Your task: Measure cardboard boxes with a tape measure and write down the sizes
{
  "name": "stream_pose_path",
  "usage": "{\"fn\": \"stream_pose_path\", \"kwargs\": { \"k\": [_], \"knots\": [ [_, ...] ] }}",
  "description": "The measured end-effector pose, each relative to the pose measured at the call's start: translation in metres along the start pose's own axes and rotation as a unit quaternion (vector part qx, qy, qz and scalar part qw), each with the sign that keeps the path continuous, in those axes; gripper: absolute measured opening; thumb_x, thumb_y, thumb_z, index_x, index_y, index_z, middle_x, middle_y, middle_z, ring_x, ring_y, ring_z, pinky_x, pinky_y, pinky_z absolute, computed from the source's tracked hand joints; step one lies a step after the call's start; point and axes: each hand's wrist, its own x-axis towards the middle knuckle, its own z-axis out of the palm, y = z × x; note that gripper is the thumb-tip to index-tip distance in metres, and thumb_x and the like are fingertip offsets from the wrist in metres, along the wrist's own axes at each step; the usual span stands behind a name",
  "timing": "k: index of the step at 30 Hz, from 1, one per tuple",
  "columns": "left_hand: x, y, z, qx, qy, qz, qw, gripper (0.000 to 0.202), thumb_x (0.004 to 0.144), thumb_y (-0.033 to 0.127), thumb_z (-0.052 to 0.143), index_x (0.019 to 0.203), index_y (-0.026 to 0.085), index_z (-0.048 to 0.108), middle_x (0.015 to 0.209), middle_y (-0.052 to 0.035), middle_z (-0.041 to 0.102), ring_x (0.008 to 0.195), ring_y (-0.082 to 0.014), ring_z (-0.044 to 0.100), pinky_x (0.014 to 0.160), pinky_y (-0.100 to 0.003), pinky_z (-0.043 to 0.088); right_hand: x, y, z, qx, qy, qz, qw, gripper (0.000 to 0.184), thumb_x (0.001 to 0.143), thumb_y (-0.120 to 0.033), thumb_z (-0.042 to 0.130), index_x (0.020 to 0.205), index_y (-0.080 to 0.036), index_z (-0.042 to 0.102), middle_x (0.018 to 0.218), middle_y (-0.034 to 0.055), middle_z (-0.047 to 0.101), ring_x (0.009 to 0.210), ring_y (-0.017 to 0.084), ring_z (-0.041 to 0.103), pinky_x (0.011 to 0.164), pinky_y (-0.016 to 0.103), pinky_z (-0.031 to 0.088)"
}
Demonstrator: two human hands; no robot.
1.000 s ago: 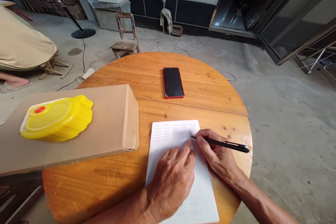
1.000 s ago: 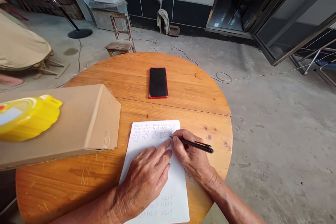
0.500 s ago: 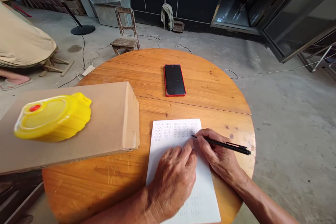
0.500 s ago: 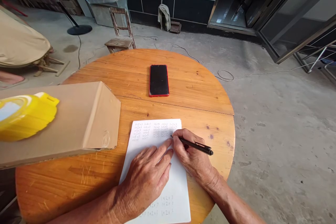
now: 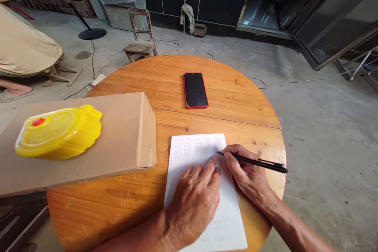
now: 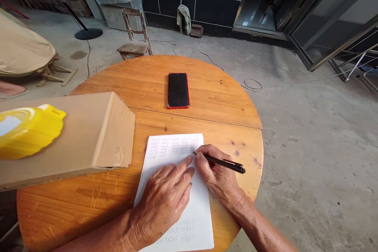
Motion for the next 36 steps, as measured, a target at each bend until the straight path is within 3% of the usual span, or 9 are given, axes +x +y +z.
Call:
{"fn": "stream_pose_path", "kwargs": {
  "k": [27,32,36],
  "knots": [
    [0.0019,0.0003,-0.0012,-0.012,-0.002,0.001,1.000,0.027,0.090,0.010,0.048,0.111,0.016,0.062,0.136,-0.0071,0.059,0.090,-0.0249,0.063,0.076,-0.045,0.056,0.0006,-0.0046,0.0011,-0.009,-0.019,-0.004,1.000,0.015,0.089,-0.021,0.051,0.080,-0.020,0.063,0.072,0.0015,0.067,0.064,0.014,0.059,0.061,0.027,0.048],
    [0.0037,-0.0008,-0.0028,0.002,0.005,0.007,1.000,0.026,0.088,0.010,0.050,0.110,0.016,0.062,0.135,-0.0088,0.060,0.088,-0.0247,0.065,0.075,-0.044,0.057,0.0001,0.0013,-0.0006,0.081,0.019,0.058,0.995,0.015,0.090,-0.028,0.054,0.079,-0.020,0.061,0.059,-0.0034,0.056,0.050,0.011,0.048,0.048,0.024,0.039],
    [0.0031,-0.0045,0.0014,0.008,0.014,0.020,1.000,0.023,0.089,0.010,0.049,0.107,0.015,0.063,0.131,-0.0104,0.063,0.089,-0.0262,0.067,0.076,-0.045,0.058,0.0021,0.0029,0.0031,0.198,0.039,0.116,0.972,0.016,0.090,-0.033,0.057,0.079,-0.021,0.059,0.051,-0.0070,0.047,0.044,0.009,0.039,0.042,0.022,0.032]
  ]
}}
